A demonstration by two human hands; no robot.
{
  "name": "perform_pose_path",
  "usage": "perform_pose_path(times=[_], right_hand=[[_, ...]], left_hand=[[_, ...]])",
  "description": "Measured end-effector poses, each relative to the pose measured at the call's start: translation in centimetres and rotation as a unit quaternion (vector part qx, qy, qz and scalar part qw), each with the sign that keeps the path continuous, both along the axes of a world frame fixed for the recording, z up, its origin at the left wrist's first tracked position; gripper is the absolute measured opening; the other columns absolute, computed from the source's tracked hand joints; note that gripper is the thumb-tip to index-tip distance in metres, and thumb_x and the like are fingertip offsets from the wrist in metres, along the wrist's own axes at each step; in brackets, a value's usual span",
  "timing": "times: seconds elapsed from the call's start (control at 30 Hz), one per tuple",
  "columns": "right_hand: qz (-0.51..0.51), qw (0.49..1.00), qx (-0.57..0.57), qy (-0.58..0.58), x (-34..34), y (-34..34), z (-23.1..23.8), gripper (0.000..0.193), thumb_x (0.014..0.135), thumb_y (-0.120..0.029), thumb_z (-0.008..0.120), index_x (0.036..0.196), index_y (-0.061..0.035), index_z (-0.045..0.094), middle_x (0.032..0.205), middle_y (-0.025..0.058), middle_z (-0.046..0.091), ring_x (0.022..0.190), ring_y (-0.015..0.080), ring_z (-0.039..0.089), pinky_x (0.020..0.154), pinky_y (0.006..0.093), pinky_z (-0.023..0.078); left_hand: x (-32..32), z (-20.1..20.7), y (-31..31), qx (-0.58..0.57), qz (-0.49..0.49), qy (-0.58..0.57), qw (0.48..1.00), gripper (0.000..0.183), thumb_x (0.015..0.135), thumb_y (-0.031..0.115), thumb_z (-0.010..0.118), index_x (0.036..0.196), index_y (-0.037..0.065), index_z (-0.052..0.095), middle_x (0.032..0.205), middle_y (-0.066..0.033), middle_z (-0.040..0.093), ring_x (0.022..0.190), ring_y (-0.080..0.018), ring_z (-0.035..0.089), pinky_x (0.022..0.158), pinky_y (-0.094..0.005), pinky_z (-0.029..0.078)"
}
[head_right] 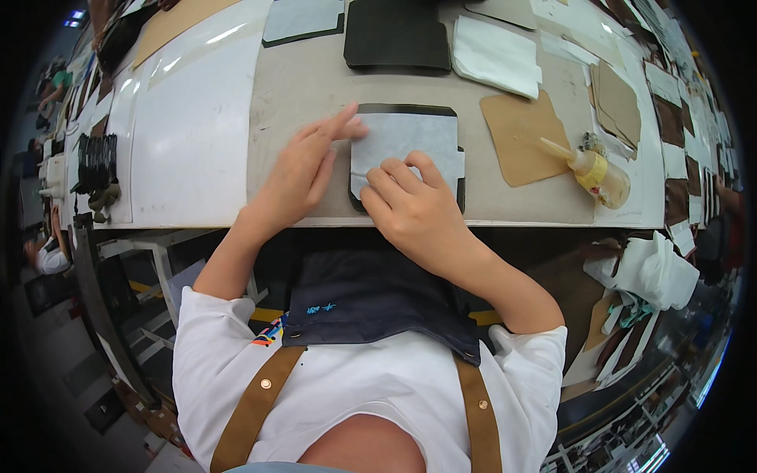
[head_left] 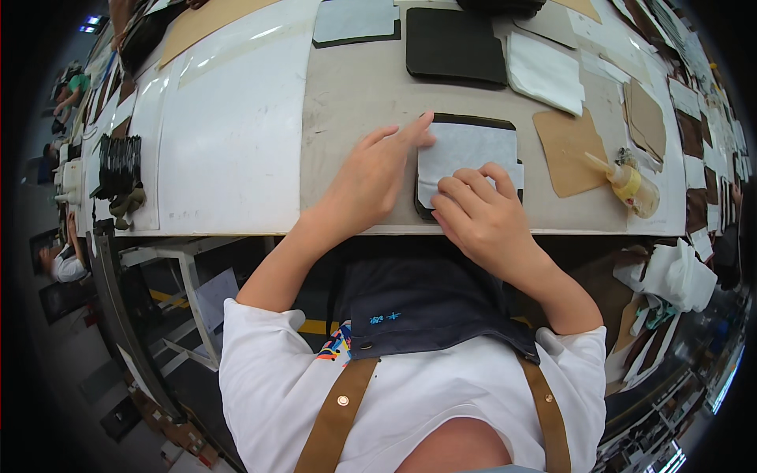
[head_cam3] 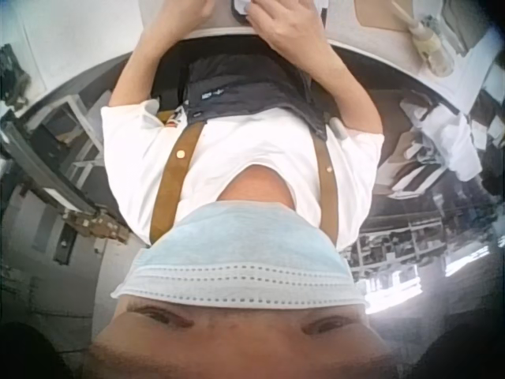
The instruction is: The person applies glue from a squeeze bottle onto dark rectangular pads and then places white fabric squares on top. They press the fabric down to adhere it to the pads and move the finished units to a stack on the table. The process is repeated for multiple pads in a continuous assembly loop.
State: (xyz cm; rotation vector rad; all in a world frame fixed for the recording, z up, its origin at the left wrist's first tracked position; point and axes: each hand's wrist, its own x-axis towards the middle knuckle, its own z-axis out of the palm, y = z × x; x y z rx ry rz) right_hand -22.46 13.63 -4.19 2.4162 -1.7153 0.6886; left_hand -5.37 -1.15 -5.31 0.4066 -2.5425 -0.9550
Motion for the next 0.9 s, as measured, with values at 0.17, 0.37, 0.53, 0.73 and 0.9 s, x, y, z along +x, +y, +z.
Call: perform_pose_path(times=[0.17,0.37,0.53,0.73,0.9], right_hand=[[-0.022,0.999,-0.002,0.028,0.8,0.0,-0.3,0.012,0.075,-0.01,0.067,0.086,-0.0062,0.062,0.097,0.0077,0.062,0.1,0.0217,0.06,0.097,0.0407,0.04],[-0.033,0.998,0.007,-0.057,0.6,-0.2,-0.5,0.013,0.075,-0.01,0.069,0.087,-0.0062,0.063,0.099,0.0079,0.061,0.098,0.0224,0.06,0.095,0.0411,0.04],[-0.041,0.998,0.02,-0.036,1.2,-0.2,0.0,0.016,0.074,-0.01,0.068,0.088,-0.0058,0.064,0.1,0.0073,0.061,0.096,0.0224,0.059,0.094,0.0412,0.039],[-0.047,0.999,0.002,0.005,1.5,-0.2,-0.9,0.018,0.071,-0.01,0.068,0.088,-0.0054,0.063,0.1,0.0072,0.061,0.097,0.0225,0.059,0.094,0.042,0.039],[-0.046,0.997,0.011,-0.059,1.3,-0.3,-0.3,0.018,0.072,-0.01,0.068,0.088,-0.0053,0.063,0.099,0.0076,0.06,0.097,0.0229,0.059,0.094,0.0423,0.039]], left_hand=[[0.8,0.4,1.0,-0.005,-0.006,0.005,1.0,0.068,0.088,0.002,0.063,0.152,0.005,0.04,0.139,-0.0126,0.061,0.134,-0.0313,0.052,0.12,-0.0474,0.029],[1.2,0.4,1.2,-0.036,-0.027,-0.041,0.998,0.072,0.083,0.007,0.071,0.15,0.005,0.041,0.151,-0.0119,0.049,0.145,-0.0332,0.041,0.122,-0.0529,0.025],[1.2,0.5,1.1,-0.037,-0.035,-0.052,0.997,0.079,0.077,0.004,0.07,0.151,0.005,0.041,0.152,-0.0121,0.048,0.146,-0.0344,0.038,0.123,-0.0535,0.021],[1.2,0.9,1.5,-0.031,-0.032,-0.06,0.997,0.085,0.075,0.008,0.072,0.153,0.005,0.039,0.152,-0.0128,0.047,0.147,-0.0349,0.035,0.124,-0.0534,0.019],[1.1,0.8,1.8,-0.045,-0.023,-0.065,0.997,0.086,0.075,0.008,0.072,0.154,0.005,0.038,0.151,-0.0131,0.047,0.147,-0.0349,0.036,0.124,-0.0533,0.019]])
